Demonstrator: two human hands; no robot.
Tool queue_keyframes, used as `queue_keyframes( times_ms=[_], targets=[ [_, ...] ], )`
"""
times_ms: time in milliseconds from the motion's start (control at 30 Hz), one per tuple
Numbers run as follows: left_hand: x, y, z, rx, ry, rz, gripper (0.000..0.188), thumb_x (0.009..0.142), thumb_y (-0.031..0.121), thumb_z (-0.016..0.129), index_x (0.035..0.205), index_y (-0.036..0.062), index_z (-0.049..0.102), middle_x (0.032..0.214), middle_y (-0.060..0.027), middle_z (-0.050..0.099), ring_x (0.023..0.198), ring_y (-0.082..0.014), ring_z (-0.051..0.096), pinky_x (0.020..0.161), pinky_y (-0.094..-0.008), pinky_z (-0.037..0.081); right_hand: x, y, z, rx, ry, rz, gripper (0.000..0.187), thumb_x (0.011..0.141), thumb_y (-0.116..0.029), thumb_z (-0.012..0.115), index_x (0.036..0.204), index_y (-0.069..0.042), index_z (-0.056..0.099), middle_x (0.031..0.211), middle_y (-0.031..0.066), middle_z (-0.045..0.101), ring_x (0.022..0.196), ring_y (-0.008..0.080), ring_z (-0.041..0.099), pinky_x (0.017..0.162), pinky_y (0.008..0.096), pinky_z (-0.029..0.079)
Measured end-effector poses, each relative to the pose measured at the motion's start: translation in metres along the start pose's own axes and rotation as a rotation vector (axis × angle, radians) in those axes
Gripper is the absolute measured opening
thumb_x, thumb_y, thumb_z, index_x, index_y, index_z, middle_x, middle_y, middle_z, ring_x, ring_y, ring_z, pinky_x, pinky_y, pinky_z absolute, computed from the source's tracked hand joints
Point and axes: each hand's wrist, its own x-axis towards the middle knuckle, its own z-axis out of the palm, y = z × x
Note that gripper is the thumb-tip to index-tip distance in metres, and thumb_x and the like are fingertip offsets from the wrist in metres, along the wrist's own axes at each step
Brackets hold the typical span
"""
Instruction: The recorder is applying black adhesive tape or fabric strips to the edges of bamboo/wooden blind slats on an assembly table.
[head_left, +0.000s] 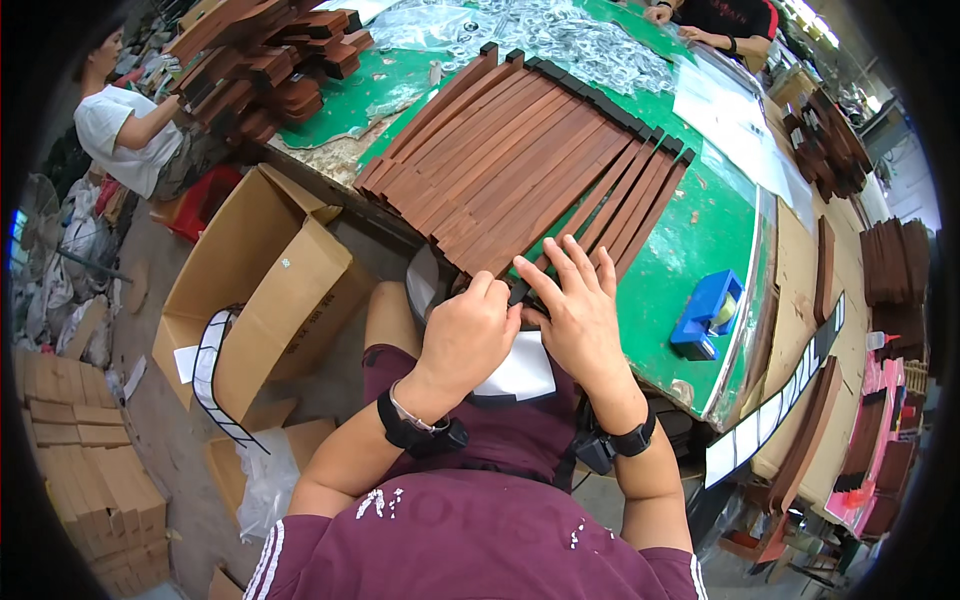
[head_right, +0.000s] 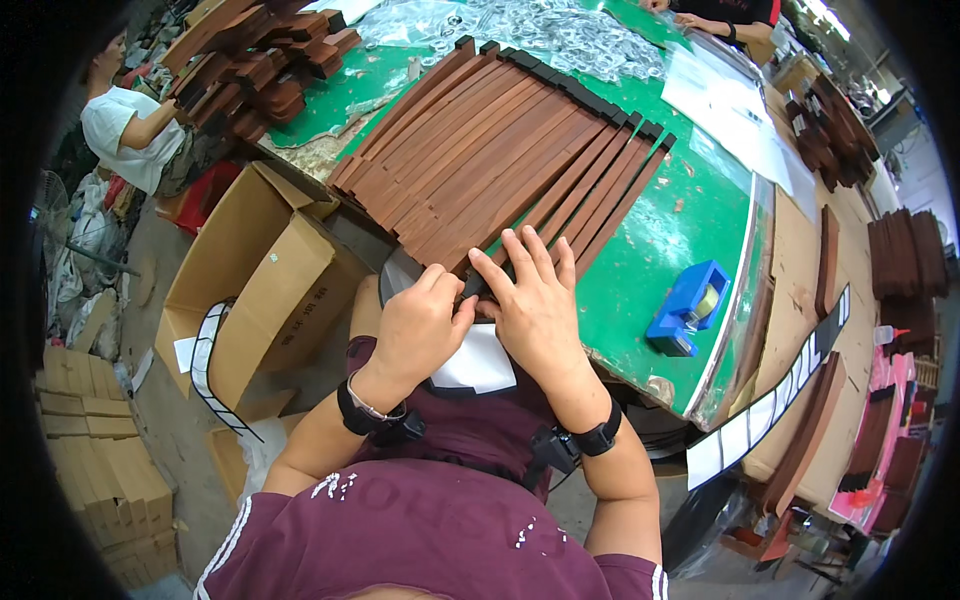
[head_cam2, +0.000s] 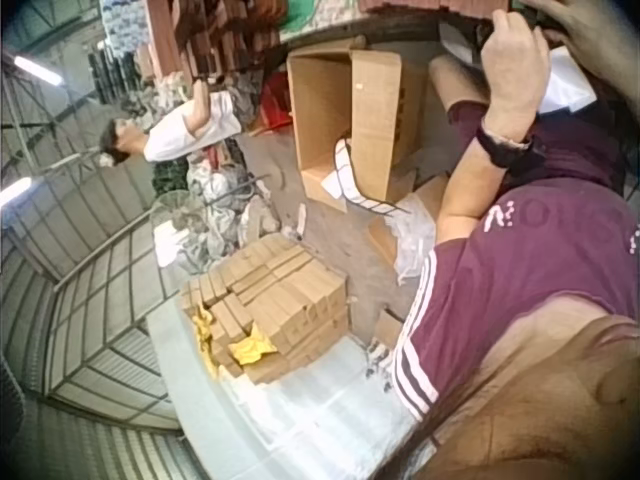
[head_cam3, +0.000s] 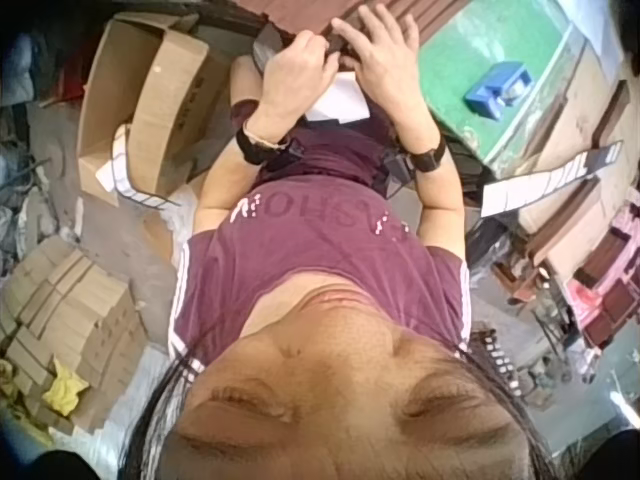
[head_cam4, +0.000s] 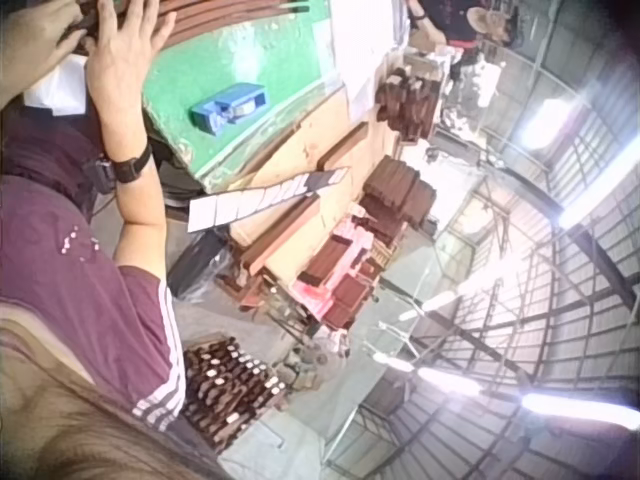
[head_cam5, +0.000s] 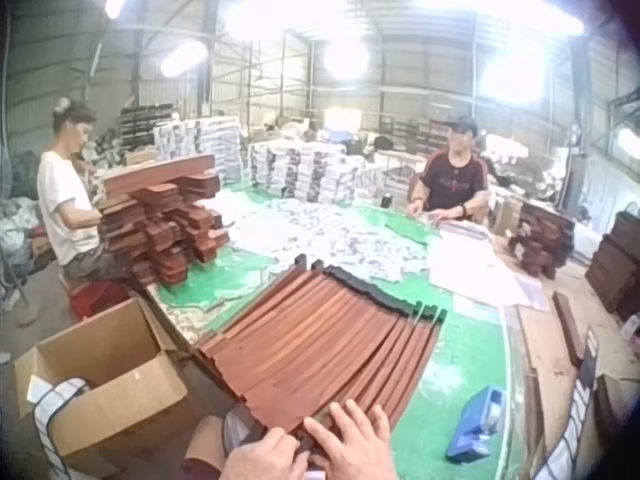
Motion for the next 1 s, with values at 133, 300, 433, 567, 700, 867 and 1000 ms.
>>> queue_keyframes(
  times_ms=[133, 300, 433, 567, 700, 867, 1000],
  targets=[
    [-0.002, 0.0, 0.003, 0.014, 0.029, 0.026, 0.02, 0.083, 0.012, 0.074, 0.093, 0.0001, 0.062, 0.09, -0.0118, 0.06, 0.069, -0.0314, 0.065, 0.06, -0.0386, 0.053, -0.001, -0.001, 0.001, 0.002, 0.009, 0.001, 0.067, 0.066, -0.024, 0.086, 0.13, -0.022, 0.065, 0.137, 0.0141, 0.057, 0.134, 0.0334, 0.048, 0.113, 0.058, 0.029],
    [-0.009, -0.006, 0.006, -0.006, 0.067, 0.053, 0.024, 0.084, 0.016, 0.075, 0.098, 0.0013, 0.062, 0.091, -0.011, 0.061, 0.071, -0.0302, 0.066, 0.06, -0.0383, 0.054, -0.003, -0.001, 0.004, -0.025, 0.035, -0.011, 0.067, 0.065, -0.025, 0.087, 0.128, -0.02, 0.065, 0.137, 0.0137, 0.057, 0.134, 0.0334, 0.048, 0.114, 0.0575, 0.029],
    [-0.015, -0.008, -0.004, -0.191, 0.071, -0.068, 0.034, 0.086, 0.022, 0.077, 0.109, 0.0017, 0.062, 0.088, -0.01, 0.065, 0.073, -0.0274, 0.067, 0.063, -0.0367, 0.054, -0.005, 0.001, 0.003, 0.036, 0.036, -0.002, 0.062, 0.069, -0.021, 0.084, 0.127, -0.016, 0.064, 0.143, 0.0151, 0.052, 0.139, 0.0357, 0.043, 0.115, 0.0581, 0.026],
    [-0.013, -0.02, -0.028, -0.313, 0.1, -0.175, 0.036, 0.088, 0.022, 0.076, 0.113, 0.0017, 0.061, 0.078, -0.0107, 0.067, 0.075, -0.0284, 0.067, 0.067, -0.0374, 0.052, -0.003, 0.002, -0.016, 0.159, -0.045, -0.01, 0.056, 0.075, -0.016, 0.079, 0.129, -0.014, 0.063, 0.15, 0.015, 0.046, 0.143, 0.0386, 0.037, 0.117, 0.0586, 0.023],
    [-0.002, -0.03, -0.042, -0.284, 0.117, -0.242, 0.034, 0.089, 0.022, 0.074, 0.113, 0.0008, 0.061, 0.078, -0.0108, 0.066, 0.073, -0.0269, 0.066, 0.067, -0.0371, 0.051, -0.005, -0.014, -0.051, 0.328, 0.047, -0.164, 0.036, 0.08, -0.018, 0.077, 0.116, -0.017, 0.072, 0.145, 0.0132, 0.053, 0.142, 0.0389, 0.039, 0.115, 0.0584, 0.025],
    [0.005, -0.037, -0.05, -0.38, 0.16, -0.326, 0.031, 0.089, 0.02, 0.074, 0.11, -0.0008, 0.062, 0.073, -0.0091, 0.063, 0.069, -0.0216, 0.062, 0.066, -0.0343, 0.05, -0.029, -0.066, -0.05, 0.108, -0.096, -0.303, 0.036, 0.075, -0.025, 0.08, 0.108, -0.014, 0.07, 0.144, 0.0126, 0.053, 0.141, 0.035, 0.041, 0.115, 0.0557, 0.027],
    [0.005, -0.039, -0.05, -0.4, 0.13, -0.352, 0.03, 0.088, 0.018, 0.074, 0.108, -0.0007, 0.063, 0.072, -0.0093, 0.063, 0.067, -0.022, 0.062, 0.064, -0.0349, 0.05, -0.033, -0.07, -0.038, 0.111, -0.035, -0.439, 0.013, 0.082, -0.016, 0.068, 0.094, -0.011, 0.066, 0.139, 0.0117, 0.057, 0.138, 0.032, 0.046, 0.116, 0.0546, 0.028]
  ],
)
